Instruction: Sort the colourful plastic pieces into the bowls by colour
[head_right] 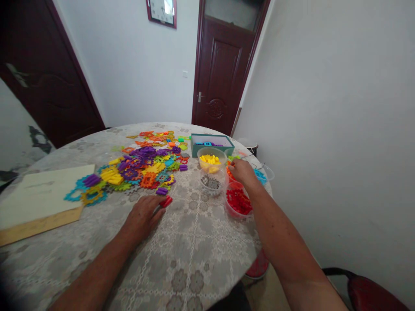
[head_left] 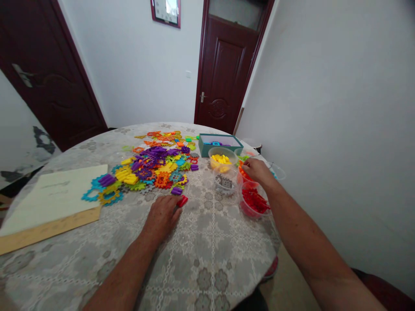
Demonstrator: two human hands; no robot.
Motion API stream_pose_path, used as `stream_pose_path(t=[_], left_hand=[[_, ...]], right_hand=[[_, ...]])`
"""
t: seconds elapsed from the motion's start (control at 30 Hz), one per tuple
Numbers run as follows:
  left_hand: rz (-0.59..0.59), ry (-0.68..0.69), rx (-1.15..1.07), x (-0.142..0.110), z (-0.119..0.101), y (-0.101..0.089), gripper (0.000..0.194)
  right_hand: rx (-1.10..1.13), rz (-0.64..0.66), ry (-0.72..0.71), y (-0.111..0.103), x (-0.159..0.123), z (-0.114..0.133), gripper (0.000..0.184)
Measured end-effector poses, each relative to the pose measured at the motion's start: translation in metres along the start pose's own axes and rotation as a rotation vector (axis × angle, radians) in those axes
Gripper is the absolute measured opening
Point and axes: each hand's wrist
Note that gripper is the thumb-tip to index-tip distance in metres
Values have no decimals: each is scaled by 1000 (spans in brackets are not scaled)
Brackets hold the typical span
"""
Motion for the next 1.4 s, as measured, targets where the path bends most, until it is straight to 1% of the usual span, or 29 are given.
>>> stream_pose_path(t=[0.13,0.23,0.3,0.33,0.4,0.43,0.5,0.57,0.63,0.7,0.77,0.87,1.0,1.1,1.17,1.23,1.3,1.4], left_hand=[[23,-26,-8,2,-6,-4,31],[28,-40,-11,3,-10,-6,33],[36,-42,-12,4,-12,-7,33],[41,-43,-13,5,-13,-8,33],[52,-41,-21,5,-15,-9,29],[54,-36,-25,6,-16,-10,27],[58,-10,-37,6,-17,-11,19],[62,27,-52,7,-18,-11,9],[63,60,-64,6,-19,-10,5],[57,77,-72,6,-19,-9,6],[52,77,-80,4,-19,-8,9],[44,58,-95,3,-19,-8,12],[42,35,-99,2,-21,-8,12],[20,17,-109,1,-20,-7,12],[-43,1,-123,0,-18,-5,14],[-113,-17,-133,-2,-15,-2,17],[-157,-38,-128,-2,-14,-1,20],[-165,-77,-104,-2,-14,-2,19]], right_hand=[[-5,-34,-9,-5,-9,4,31],[7,-117,-64,-21,-25,4,29],[66,-146,-161,-36,-45,10,27],[115,-140,-220,-42,-57,16,26],[224,-87,-339,-48,-85,35,24],[265,-42,-396,-45,-100,47,24],[294,63,-506,-27,-127,73,24],[278,154,-583,2,-149,99,31],[253,230,-630,33,-162,120,43],[237,287,-653,58,-168,133,44],[220,316,-629,71,-170,137,34],[181,311,-560,77,-169,133,21],[178,302,-537,74,-170,124,23],[146,308,-553,66,-177,119,19],[146,289,-571,55,-181,111,18],[204,202,-569,41,-182,95,20],[275,41,-531,27,-177,71,24],[287,-225,-427,11,-161,25,30]])
Point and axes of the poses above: each hand's wrist, its own x-axis towards the middle knuckle, its own y-axis out of the palm, z = x × y, and after that the axes turned 14 degrees about y, right-handed
